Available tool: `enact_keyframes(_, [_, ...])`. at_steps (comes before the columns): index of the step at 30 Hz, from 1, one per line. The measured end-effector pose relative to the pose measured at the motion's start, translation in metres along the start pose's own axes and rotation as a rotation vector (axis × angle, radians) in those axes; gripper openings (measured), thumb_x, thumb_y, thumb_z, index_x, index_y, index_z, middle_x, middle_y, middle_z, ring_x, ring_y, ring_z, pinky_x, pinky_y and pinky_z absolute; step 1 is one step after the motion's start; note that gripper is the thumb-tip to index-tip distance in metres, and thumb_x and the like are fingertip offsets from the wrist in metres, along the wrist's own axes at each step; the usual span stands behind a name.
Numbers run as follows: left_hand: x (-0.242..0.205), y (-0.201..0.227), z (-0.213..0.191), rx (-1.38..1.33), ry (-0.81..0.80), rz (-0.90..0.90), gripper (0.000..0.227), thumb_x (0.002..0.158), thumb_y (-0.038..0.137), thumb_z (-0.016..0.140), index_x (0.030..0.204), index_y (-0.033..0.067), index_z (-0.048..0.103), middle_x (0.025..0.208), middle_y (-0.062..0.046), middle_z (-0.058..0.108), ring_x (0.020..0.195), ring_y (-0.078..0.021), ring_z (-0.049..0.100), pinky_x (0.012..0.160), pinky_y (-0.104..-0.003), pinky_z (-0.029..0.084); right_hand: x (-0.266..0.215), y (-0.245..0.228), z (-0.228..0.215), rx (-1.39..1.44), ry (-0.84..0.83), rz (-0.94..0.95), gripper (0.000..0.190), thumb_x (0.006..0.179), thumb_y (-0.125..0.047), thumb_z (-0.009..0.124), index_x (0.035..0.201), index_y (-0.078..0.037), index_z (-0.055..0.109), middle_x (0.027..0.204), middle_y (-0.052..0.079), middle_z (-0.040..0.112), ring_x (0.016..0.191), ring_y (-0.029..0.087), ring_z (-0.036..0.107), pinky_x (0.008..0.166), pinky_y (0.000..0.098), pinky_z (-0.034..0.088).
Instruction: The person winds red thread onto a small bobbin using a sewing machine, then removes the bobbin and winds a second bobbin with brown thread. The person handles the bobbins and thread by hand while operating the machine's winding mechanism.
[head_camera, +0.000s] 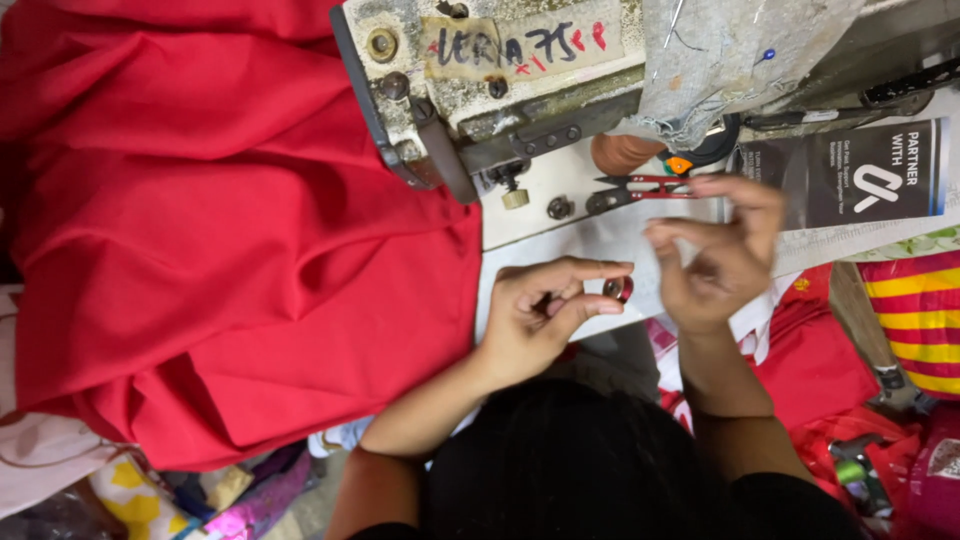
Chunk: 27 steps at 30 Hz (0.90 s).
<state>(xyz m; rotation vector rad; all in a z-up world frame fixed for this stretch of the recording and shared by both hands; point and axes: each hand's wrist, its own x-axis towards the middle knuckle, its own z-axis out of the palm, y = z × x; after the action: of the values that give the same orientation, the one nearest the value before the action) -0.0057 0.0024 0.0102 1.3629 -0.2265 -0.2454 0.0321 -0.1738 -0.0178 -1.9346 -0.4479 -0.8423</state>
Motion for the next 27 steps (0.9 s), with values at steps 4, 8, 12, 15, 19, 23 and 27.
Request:
enact_keyframes(4, [0.010,-0.020,0.000,-0.005,0.119,0.158,0.025,0.078,0.005,0.073,0.103,0.0045,0.071,0.045,0.001,0.036,0.043,-0.0073,0.036,0.048,-0.019,0.038,-0.039,-0.003,0.015,0.180,-0.046,-0.080,0.019,0.083,-0.017,0.070,0.073,-0.002,0.063,0.106,0.025,0.048,0.101,0.041,0.051,0.091,0.0461,0.039])
enact_keyframes(8, [0.010,-0.029,-0.001,-0.017,0.142,0.167,0.023,0.079,0.003,0.072,0.101,0.0026,0.070,0.046,0.000,0.039,0.046,-0.0060,0.036,0.048,-0.019,0.037,-0.019,-0.019,-0.004,0.015,-0.016,-0.270,0.013,0.080,-0.001,0.068,0.086,-0.010,0.075,0.104,0.015,0.042,0.098,0.031,0.049,0.088,0.0393,0.047])
enact_keyframes(12, [0.008,-0.035,0.000,0.022,0.166,0.227,0.024,0.075,0.003,0.075,0.100,0.0012,0.071,0.047,0.000,0.041,0.043,-0.0081,0.039,0.047,-0.020,0.040,-0.015,0.006,0.010,0.126,0.016,-0.072,0.006,0.080,-0.007,0.071,0.078,-0.001,0.071,0.101,0.020,0.045,0.096,0.036,0.048,0.089,0.0446,0.046])
enact_keyframes(15, [0.010,-0.045,-0.004,-0.140,0.215,0.231,0.023,0.079,0.000,0.072,0.101,-0.0036,0.069,0.047,0.001,0.038,0.046,-0.0053,0.036,0.048,-0.019,0.036,-0.008,-0.012,0.020,0.271,-0.126,0.209,0.012,0.085,-0.012,0.068,0.076,-0.004,0.066,0.103,0.016,0.047,0.092,0.027,0.051,0.085,0.0387,0.044])
enact_keyframes(19, [0.019,-0.055,-0.006,-0.210,0.281,0.170,0.023,0.079,-0.001,0.071,0.102,-0.0035,0.068,0.048,0.002,0.039,0.048,-0.0041,0.037,0.051,-0.018,0.034,-0.023,0.006,0.011,0.307,-0.174,0.179,0.007,0.078,-0.009,0.073,0.075,-0.003,0.070,0.101,0.020,0.053,0.091,0.032,0.057,0.085,0.0397,0.047])
enact_keyframes(23, [0.023,-0.046,-0.008,-0.233,0.303,0.097,0.020,0.085,0.002,0.066,0.105,-0.0016,0.068,0.051,0.008,0.034,0.053,-0.0005,0.034,0.055,-0.015,0.030,-0.003,0.113,-0.037,-0.125,-0.338,0.034,0.013,0.091,-0.008,0.064,0.082,0.002,0.067,0.089,0.024,0.057,0.084,0.041,0.057,0.076,0.0459,0.045])
enact_keyframes(27, [0.023,-0.040,-0.007,-0.243,0.300,0.045,0.019,0.087,0.003,0.064,0.105,0.0013,0.069,0.050,0.009,0.033,0.053,0.0001,0.033,0.056,-0.015,0.029,0.012,0.161,-0.042,-0.392,-0.424,0.033,0.014,0.097,-0.006,0.059,0.088,0.005,0.062,0.079,0.022,0.051,0.080,0.045,0.053,0.073,0.0485,0.043])
